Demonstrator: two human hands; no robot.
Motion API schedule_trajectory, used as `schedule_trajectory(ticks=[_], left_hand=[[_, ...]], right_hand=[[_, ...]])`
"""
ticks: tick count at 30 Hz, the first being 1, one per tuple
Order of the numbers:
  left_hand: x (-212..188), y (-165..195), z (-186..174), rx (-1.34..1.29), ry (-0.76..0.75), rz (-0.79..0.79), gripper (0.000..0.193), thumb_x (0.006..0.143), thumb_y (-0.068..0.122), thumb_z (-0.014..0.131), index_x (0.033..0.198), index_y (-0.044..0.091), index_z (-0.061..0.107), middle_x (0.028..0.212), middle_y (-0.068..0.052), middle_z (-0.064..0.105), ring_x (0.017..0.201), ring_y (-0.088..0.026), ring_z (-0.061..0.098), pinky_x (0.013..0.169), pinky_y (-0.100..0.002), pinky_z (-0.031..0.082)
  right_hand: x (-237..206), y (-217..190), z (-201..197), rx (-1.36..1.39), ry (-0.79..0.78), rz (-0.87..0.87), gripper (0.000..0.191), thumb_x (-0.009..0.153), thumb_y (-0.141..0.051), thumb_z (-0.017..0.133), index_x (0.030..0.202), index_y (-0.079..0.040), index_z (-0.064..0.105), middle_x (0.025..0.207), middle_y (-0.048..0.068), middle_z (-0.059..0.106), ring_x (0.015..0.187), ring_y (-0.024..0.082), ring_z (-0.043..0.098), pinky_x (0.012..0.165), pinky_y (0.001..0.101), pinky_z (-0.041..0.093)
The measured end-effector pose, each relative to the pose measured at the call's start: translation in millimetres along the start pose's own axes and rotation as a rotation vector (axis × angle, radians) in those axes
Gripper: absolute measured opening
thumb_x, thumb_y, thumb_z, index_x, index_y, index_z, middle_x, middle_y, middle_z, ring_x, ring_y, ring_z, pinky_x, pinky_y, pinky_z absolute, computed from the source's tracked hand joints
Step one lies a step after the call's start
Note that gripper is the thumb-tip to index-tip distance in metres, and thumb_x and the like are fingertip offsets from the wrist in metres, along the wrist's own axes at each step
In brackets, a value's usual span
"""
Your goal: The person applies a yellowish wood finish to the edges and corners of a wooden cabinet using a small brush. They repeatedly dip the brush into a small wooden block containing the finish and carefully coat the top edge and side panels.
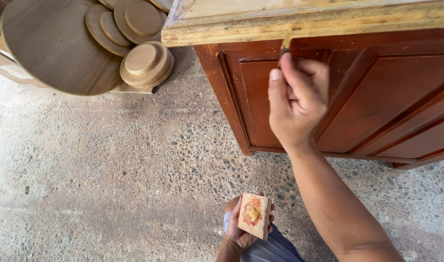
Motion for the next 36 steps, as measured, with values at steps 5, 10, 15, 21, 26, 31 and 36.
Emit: schedule_trajectory(ticks=[5,10,15,21,26,31,36], left_hand=[[1,-4,1,-0.005,-0.003,-0.003,0.063,0.104,0.060,0.040,0.148,0.018,0.054,0.131,-0.027,0.063,0.103,-0.042,0.068,0.081,-0.052,0.061],[-4,-3,2,0.006,-0.021,-0.005,0.064,0.103,0.061,0.040,0.149,0.018,0.054,0.131,-0.027,0.063,0.103,-0.042,0.069,0.080,-0.052,0.061],[-8,-2,4,-0.023,-0.035,0.002,0.066,0.103,0.063,0.041,0.149,0.017,0.053,0.131,-0.026,0.063,0.102,-0.041,0.069,0.080,-0.052,0.062],[-12,-2,0,-0.053,-0.027,-0.004,0.066,0.103,0.063,0.041,0.149,0.017,0.054,0.131,-0.027,0.063,0.102,-0.041,0.069,0.081,-0.053,0.061],[-16,4,-2,-0.043,-0.042,0.011,0.065,0.104,0.063,0.040,0.150,0.018,0.052,0.132,-0.026,0.063,0.104,-0.041,0.068,0.083,-0.053,0.061],[-18,5,-3,-0.028,-0.047,0.011,0.065,0.104,0.062,0.039,0.150,0.018,0.052,0.132,-0.026,0.063,0.103,-0.041,0.068,0.083,-0.053,0.061],[-20,8,-1,-0.032,-0.072,0.022,0.065,0.105,0.062,0.038,0.151,0.018,0.052,0.132,-0.027,0.063,0.103,-0.040,0.068,0.083,-0.053,0.061]], right_hand=[[-3,-7,25,0.059,-0.058,0.005,0.019,0.108,0.004,0.074,0.126,-0.001,0.074,0.118,0.004,0.058,0.071,0.005,0.056,0.051,0.0177,0.047],[-5,-11,-15,0.165,0.033,0.071,0.020,0.110,0.002,0.068,0.129,-0.003,0.071,0.126,0.005,0.058,0.075,0.006,0.065,0.053,0.0178,0.053],[2,6,11,0.119,0.020,0.008,0.017,0.107,0.003,0.072,0.124,-0.001,0.074,0.121,0.006,0.060,0.068,0.005,0.058,0.049,0.0177,0.049],[-16,1,20,0.142,-0.091,0.046,0.019,0.106,0.005,0.071,0.124,0.000,0.073,0.122,0.006,0.061,0.069,0.004,0.057,0.049,0.0175,0.047],[-10,-10,25,0.119,-0.068,0.037,0.022,0.110,0.007,0.071,0.130,-0.002,0.072,0.122,0.006,0.058,0.076,0.005,0.061,0.057,0.0179,0.052],[-5,-17,57,0.010,-0.120,-0.040,0.022,0.107,0.007,0.075,0.127,0.000,0.073,0.121,0.005,0.058,0.077,0.005,0.060,0.057,0.0181,0.052],[-8,-20,38,0.029,-0.057,0.001,0.022,0.107,0.008,0.073,0.128,0.000,0.072,0.121,0.006,0.057,0.078,0.005,0.059,0.060,0.0180,0.050]])
Point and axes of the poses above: each hand's wrist, its own x-axis towards the middle knuckle, its own z-axis out of the palm, y = z × x, the point moved 7 cm from there along x, towards the middle knuckle
